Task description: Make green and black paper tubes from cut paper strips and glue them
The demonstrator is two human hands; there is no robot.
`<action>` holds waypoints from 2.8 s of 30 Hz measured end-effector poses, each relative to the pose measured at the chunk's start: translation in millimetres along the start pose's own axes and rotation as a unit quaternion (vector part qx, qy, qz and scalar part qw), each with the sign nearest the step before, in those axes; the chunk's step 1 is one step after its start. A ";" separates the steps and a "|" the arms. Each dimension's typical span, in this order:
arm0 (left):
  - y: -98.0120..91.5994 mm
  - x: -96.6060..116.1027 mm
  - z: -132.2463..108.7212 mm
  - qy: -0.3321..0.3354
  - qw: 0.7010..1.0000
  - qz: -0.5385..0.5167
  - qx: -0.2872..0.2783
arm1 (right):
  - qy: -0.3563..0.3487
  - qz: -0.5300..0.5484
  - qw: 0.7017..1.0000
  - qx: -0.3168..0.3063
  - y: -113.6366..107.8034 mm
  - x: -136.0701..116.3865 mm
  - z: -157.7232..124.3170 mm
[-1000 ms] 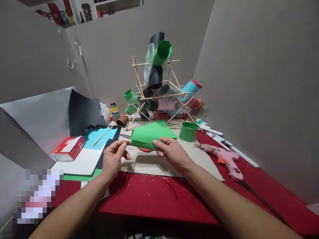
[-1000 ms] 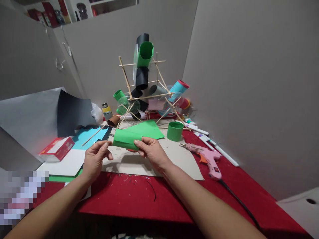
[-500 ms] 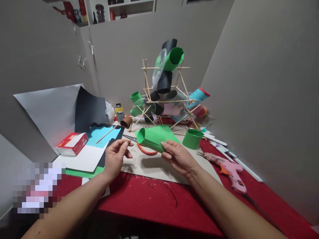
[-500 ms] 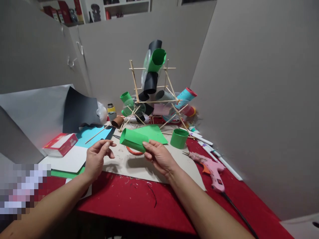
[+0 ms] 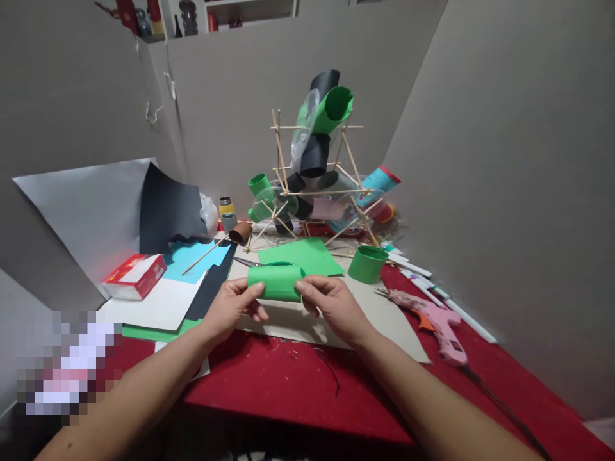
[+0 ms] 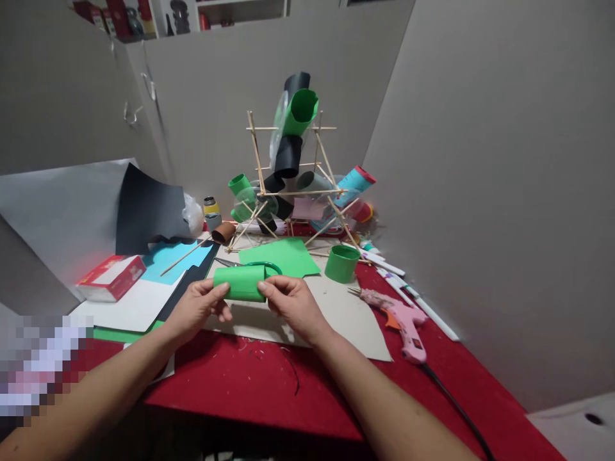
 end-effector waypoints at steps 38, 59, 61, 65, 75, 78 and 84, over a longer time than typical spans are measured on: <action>-14.4 7.8 11.7 0.055 0.995 0.061 0.058 | 0.072 0.120 0.990 0.034 -13.2 -1.9 11.0; -6.1 -2.5 11.3 0.045 0.995 0.087 0.003 | -0.031 0.048 0.998 -0.005 0.5 -11.9 -3.3; -5.8 -2.3 12.6 0.048 0.995 0.087 0.006 | -0.030 0.076 0.996 0.019 -2.8 -12.4 -2.0; -5.2 -2.5 14.3 0.053 0.995 0.085 0.013 | -0.032 0.068 0.997 0.029 -5.2 -14.5 -1.7; -7.9 -7.2 11.6 0.064 0.994 0.084 0.027 | 0.009 0.022 1.000 -0.016 4.2 -4.7 -1.6; -7.3 -7.3 10.6 0.075 0.994 0.077 0.032 | 0.032 0.026 0.999 -0.008 2.9 -3.3 0.2; -9.9 -5.2 11.1 0.089 0.990 0.102 0.044 | 0.072 0.035 0.997 0.014 -0.5 -10.3 0.1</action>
Point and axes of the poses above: each hand's wrist, its own z-axis towards the middle knuckle, its own y-axis out of the palm, x = y × z, the point moved 2 cm from there along z, towards the middle knuckle, and after that the axes turned 6 degrees about y, right-handed, at the moved point
